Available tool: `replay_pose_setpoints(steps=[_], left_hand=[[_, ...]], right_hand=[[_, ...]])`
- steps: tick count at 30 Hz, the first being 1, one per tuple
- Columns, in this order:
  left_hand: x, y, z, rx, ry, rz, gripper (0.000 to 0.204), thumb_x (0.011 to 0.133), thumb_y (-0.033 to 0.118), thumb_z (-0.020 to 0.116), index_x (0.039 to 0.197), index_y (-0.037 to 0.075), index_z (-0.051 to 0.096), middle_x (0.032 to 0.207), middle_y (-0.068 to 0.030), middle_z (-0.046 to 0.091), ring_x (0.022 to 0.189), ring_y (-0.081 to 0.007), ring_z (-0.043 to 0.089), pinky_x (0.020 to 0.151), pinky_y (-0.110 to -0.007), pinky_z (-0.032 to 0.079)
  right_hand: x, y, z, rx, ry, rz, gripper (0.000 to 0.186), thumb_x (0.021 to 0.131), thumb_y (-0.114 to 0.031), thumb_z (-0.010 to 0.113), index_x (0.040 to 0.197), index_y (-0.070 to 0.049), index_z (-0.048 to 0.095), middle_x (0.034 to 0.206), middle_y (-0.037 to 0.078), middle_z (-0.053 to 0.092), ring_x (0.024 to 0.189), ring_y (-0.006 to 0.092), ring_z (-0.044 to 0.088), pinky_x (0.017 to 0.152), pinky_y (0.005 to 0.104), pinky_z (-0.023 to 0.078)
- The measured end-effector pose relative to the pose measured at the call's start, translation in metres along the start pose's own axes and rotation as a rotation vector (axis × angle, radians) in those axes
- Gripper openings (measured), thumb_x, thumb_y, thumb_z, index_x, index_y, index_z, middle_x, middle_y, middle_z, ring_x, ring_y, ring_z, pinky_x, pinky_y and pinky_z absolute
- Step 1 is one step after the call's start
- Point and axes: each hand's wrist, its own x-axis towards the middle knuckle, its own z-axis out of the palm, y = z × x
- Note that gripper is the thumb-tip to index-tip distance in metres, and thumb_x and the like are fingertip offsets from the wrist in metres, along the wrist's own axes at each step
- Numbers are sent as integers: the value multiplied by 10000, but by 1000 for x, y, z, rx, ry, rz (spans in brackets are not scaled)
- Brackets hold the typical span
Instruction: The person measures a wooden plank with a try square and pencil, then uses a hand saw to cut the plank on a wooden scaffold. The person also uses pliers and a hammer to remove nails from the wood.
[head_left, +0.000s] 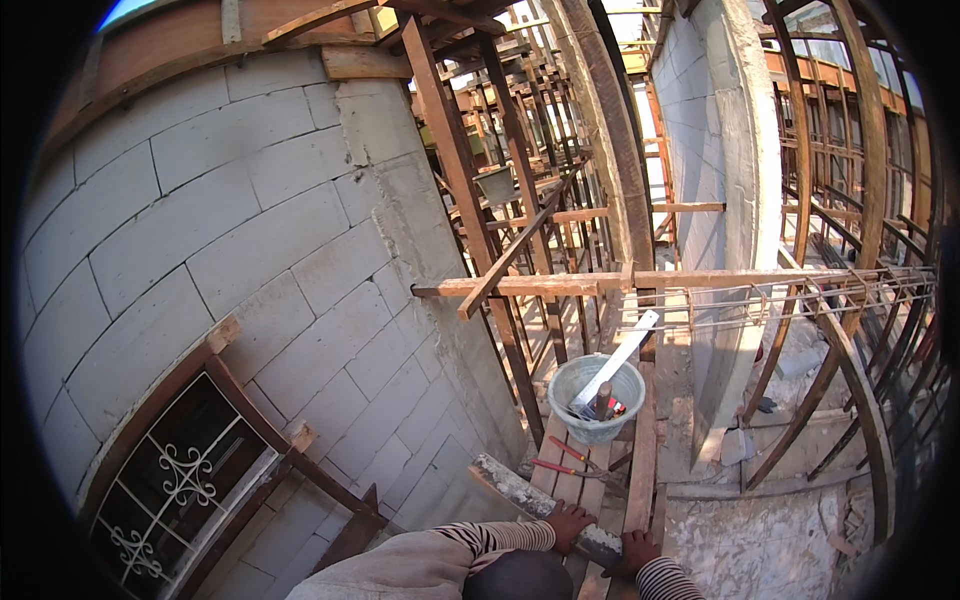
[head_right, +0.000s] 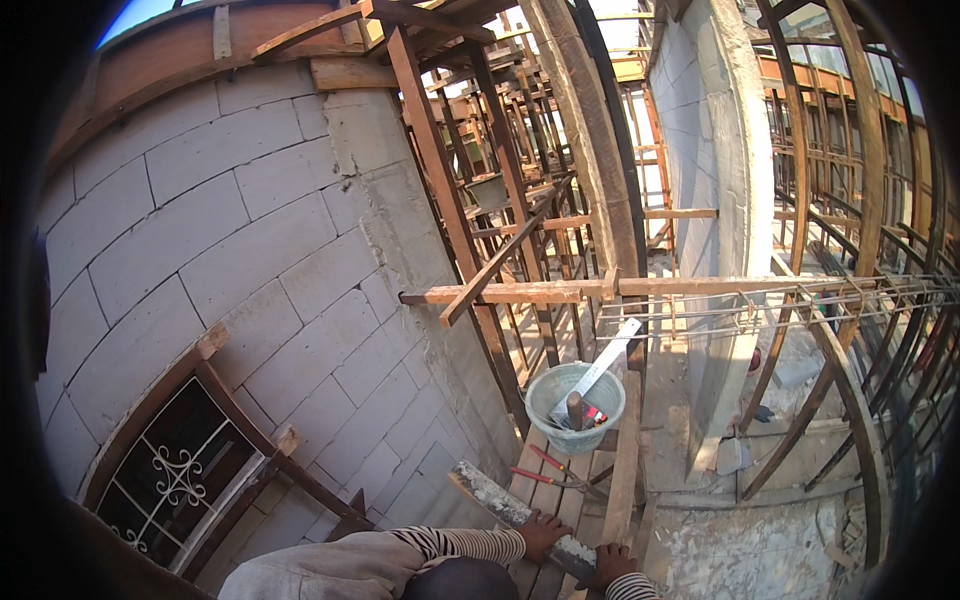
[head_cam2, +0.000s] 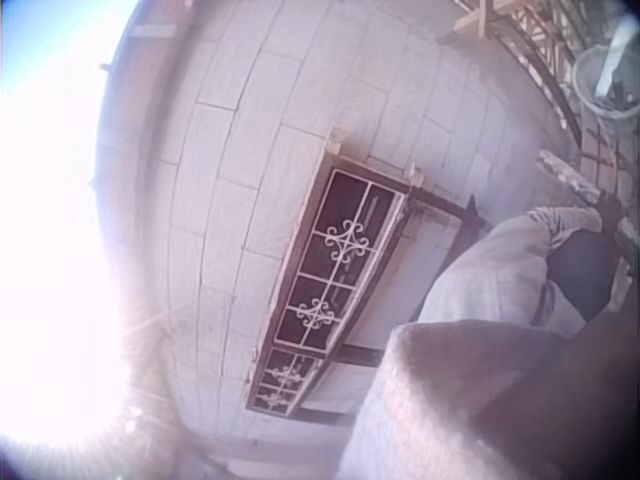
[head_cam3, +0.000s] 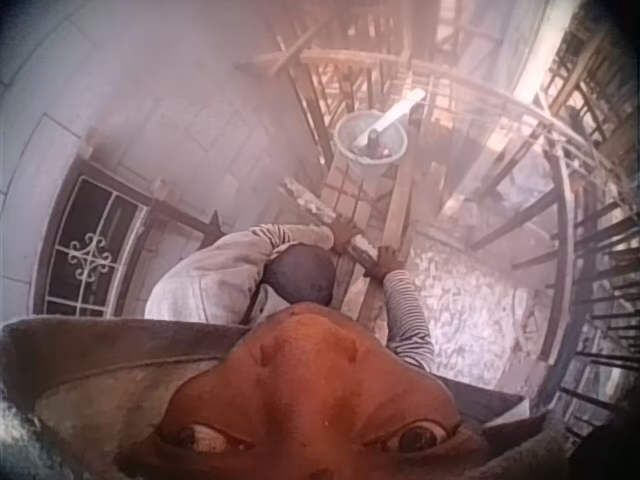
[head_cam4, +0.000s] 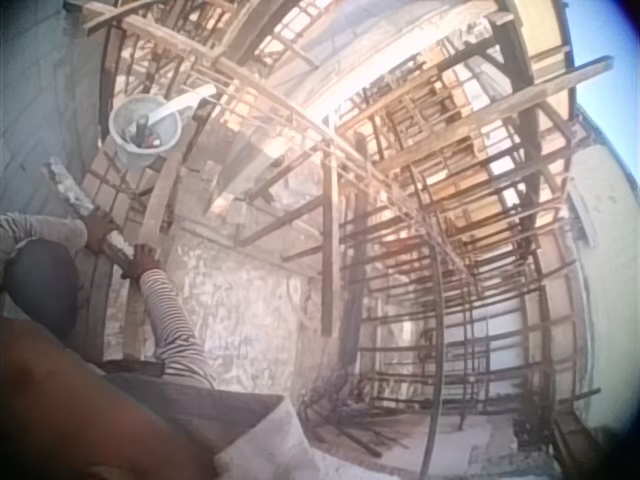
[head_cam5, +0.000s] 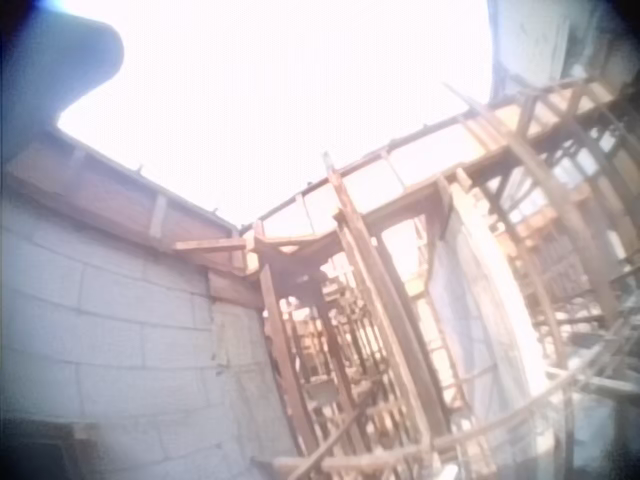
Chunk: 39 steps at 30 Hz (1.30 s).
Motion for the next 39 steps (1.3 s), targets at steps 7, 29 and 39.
replay_pose_setpoints(steps=[7, 29, 39], left_hand=[[5, -2, 7, -19, 20, 4, 1094, 610, 339, 909, 1531, 154, 350, 1424, -183, 476, 1411, -404, 401, 1123, -721, 248], [-24, -33, 8, 122, 249, 74, 1027, 742, 509, 854, 1546, 108, 358, 1446, -156, 485, 1393, -341, 415, 1221, -535, 235], [-31, -44, 11, 89, 367, 57, 889, 604, 404, 932, 1352, 127, 539, 1311, -110, 560, 1274, -315, 501, 1132, -508, 323]], right_hand=[[-2, -2, -2, 24, -1, 3, 1169, 597, -692, 878, 1499, -86, 448, 1541, 180, 412, 1461, 398, 345, 1144, 612, 368], [-102, 45, -20, 528, 825, 65, 753, 838, -482, 807, 1366, -20, 536, 1338, 196, 565, 1258, 385, 515, 1067, 499, 415], [-144, 56, 62, 1231, 578, 348, 633, 972, -324, 719, 1453, 2, 469, 1330, 238, 622, 1186, 304, 640, 996, 416, 526]])
